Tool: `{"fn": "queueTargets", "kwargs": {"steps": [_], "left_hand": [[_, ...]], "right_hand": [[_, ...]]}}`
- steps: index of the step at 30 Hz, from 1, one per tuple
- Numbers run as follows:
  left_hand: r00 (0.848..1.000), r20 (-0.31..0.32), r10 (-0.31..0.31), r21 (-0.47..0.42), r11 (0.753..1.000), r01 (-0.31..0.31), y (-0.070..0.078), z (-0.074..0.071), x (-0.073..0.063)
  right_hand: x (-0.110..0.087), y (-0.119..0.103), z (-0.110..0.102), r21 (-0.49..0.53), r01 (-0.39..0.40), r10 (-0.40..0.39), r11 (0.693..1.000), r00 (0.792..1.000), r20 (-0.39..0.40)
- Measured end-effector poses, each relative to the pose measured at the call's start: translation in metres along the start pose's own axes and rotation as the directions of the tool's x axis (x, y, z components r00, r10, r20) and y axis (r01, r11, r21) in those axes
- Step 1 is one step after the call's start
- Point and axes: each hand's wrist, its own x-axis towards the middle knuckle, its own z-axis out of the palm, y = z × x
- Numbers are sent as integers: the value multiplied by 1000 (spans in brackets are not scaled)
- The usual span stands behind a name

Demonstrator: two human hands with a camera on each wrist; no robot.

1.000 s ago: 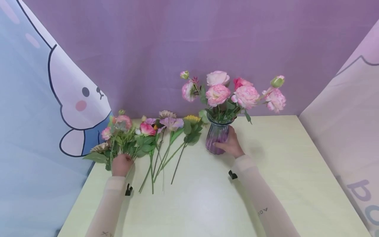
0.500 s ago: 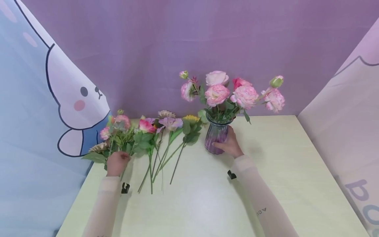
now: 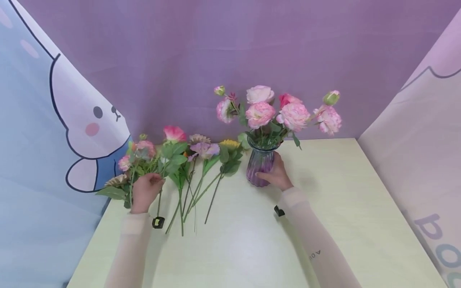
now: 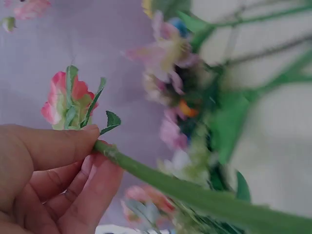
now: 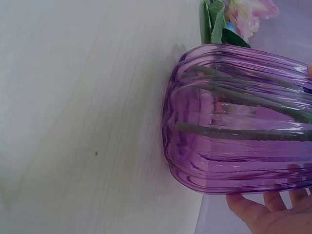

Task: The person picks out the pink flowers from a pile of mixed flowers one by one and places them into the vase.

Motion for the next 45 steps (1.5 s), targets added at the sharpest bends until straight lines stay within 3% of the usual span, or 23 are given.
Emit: {"fn": "queueTargets", "kwargs": {"steps": [7,12,16,22,26,29,34,37,42,45], "left_hand": [[1000,11,11,-241,970,-8,41,2,3],[1000,11,-13,-308,951,16,61,5,4],[1000,-15,1,-391,920,-7,75,12,5],[998,-52,40,-562,825,-63,100,19,5],[999,-28,41,-653,756,-49,121,23,6],[999,-10,37,-686,727,-34,141,21,3],[997,-27,65,-685,726,-66,169,15,-4],[994,-42,96,-696,711,-98,179,18,-5],[989,-50,140,-741,658,-131,189,30,2],[982,-84,169,-737,653,-175,195,36,8]], "right_hand": [[2,2,-3,-3,18,-18,1000,1000,-14],[1,1,-3,-16,1,-1,1000,1000,-14],[-2,1,-4,-15,-7,6,1000,1000,-16],[-2,1,-5,-19,-14,14,1000,1000,-16],[-2,1,-6,-15,-15,15,1000,999,-32],[-1,2,-5,-3,0,0,1000,999,-40],[-1,2,1,2,12,-12,1000,1000,-25],[-1,1,2,-10,-1,1,1000,1000,-22],[-2,1,2,-28,-13,12,1000,999,-32],[-3,0,2,-22,-13,13,1000,999,-31]]}}
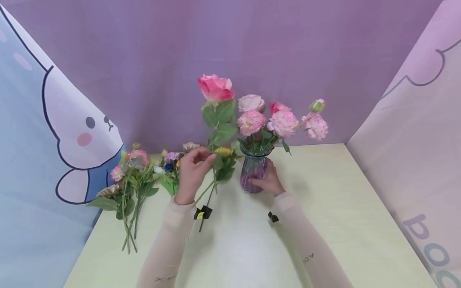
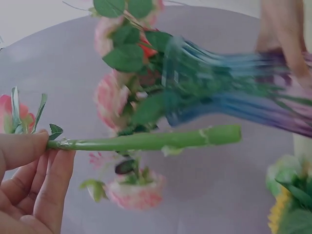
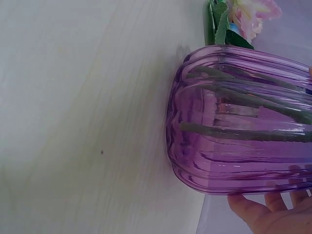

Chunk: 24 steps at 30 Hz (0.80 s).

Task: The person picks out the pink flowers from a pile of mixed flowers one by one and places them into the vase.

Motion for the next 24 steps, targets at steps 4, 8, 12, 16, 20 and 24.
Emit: {"fn": "queueTargets", "kwargs": {"steps": [4,8,12,16,20,24], "left_hand": [[997,-13,70,-7,998,-70,7,10,5],[992,-9,123,-39,992,-124,21,21,9],[988,-8,157,-55,986,-157,32,31,13],[986,-19,165,-48,985,-166,30,38,21],[980,-22,200,-53,978,-201,28,44,28],[966,-15,259,-61,964,-259,29,49,32]], "right_hand": [[0,0,0,8,1,-1,1000,1000,13],[2,2,0,9,8,-9,1000,1000,12],[1,2,1,4,9,-9,1000,1000,7],[0,0,1,6,-4,4,1000,1000,13],[1,0,0,3,-17,17,1000,1000,15],[2,1,0,3,-18,18,1000,1000,16]]}}
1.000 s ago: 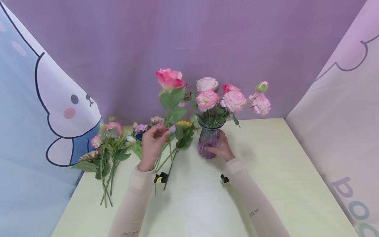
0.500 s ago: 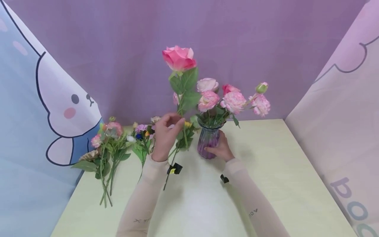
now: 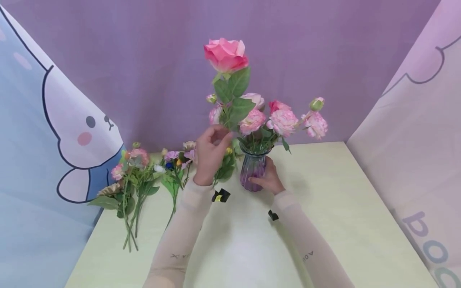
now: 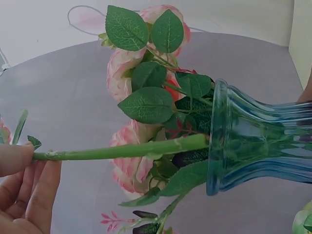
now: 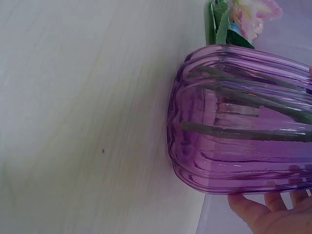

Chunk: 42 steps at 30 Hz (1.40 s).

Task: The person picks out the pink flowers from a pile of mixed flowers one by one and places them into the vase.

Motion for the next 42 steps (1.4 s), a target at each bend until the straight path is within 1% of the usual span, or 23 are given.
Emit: {"fn": "queueTargets", "kwargs": {"steps": [5,9,14,17,18,25,28,33,38,40,42], "left_hand": [[999,15,32,10,999,-32,2,6,5],[999,22,37,2,999,-37,3,12,11],[999,29,19,-3,1000,-19,4,21,17],[999,42,21,1,1000,-21,6,25,19],[999,47,26,3,1000,-26,7,26,20],[994,63,87,23,996,-88,32,35,21],[994,62,91,43,995,-94,30,39,22],[990,69,122,89,988,-128,20,46,23],[978,109,175,136,972,-189,11,51,20],[973,127,194,152,965,-212,7,52,18],[969,146,200,161,962,-222,2,53,17]], "right_hand": [[0,1,0,-5,10,-10,1000,1000,-1],[0,1,0,-14,6,-6,1000,1000,-2],[0,-2,-2,-3,24,-24,1000,1000,3],[0,-2,-3,9,35,-35,999,999,8],[0,-1,-3,10,37,-37,999,999,10],[0,2,-3,31,64,-64,997,998,5],[0,1,-2,33,47,-48,998,999,12],[0,2,-1,20,10,-10,1000,1000,24],[2,5,0,1,-13,13,1000,1000,22],[2,7,0,-2,-3,3,1000,1000,21],[3,8,0,-1,5,-5,1000,1000,16]]}}
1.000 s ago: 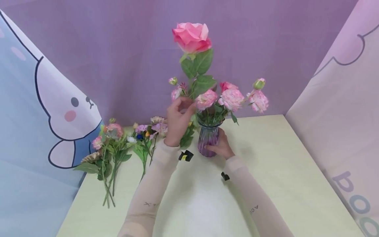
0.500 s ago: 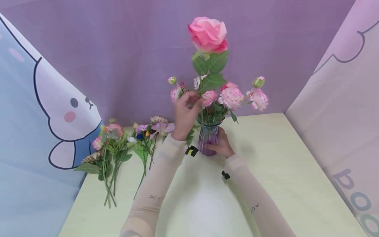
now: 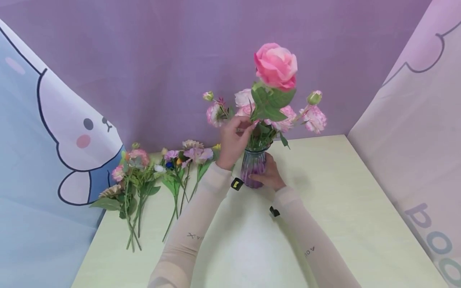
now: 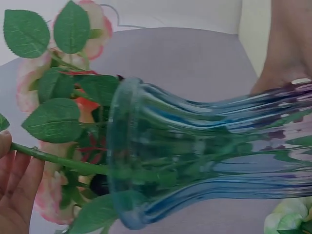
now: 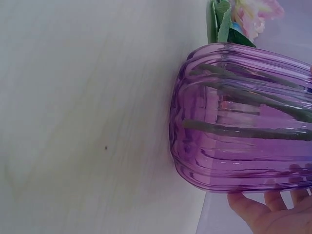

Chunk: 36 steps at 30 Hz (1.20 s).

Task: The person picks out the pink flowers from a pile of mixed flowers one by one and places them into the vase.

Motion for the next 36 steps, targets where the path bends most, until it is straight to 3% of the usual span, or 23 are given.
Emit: {"fn": "queueTargets", "kwargs": {"steps": [9,19,27,33,36], "left_hand": [[998,63,-4,19,1000,3,-42,14,-6],[994,109,18,45,999,-23,-50,14,-11],[980,186,-77,134,990,52,-63,13,-22],[951,264,-161,185,976,114,-59,11,-23],[944,273,-184,213,969,127,-57,11,-22]], "right_hand": [[-1,-4,-1,-11,-44,44,999,999,4],[-1,-5,-2,-33,-51,51,998,999,6],[-3,-4,-1,-27,-42,42,999,999,4],[-4,-6,-1,-41,-44,44,998,999,-4],[-5,-8,-1,-34,-47,47,998,999,-2]]}}
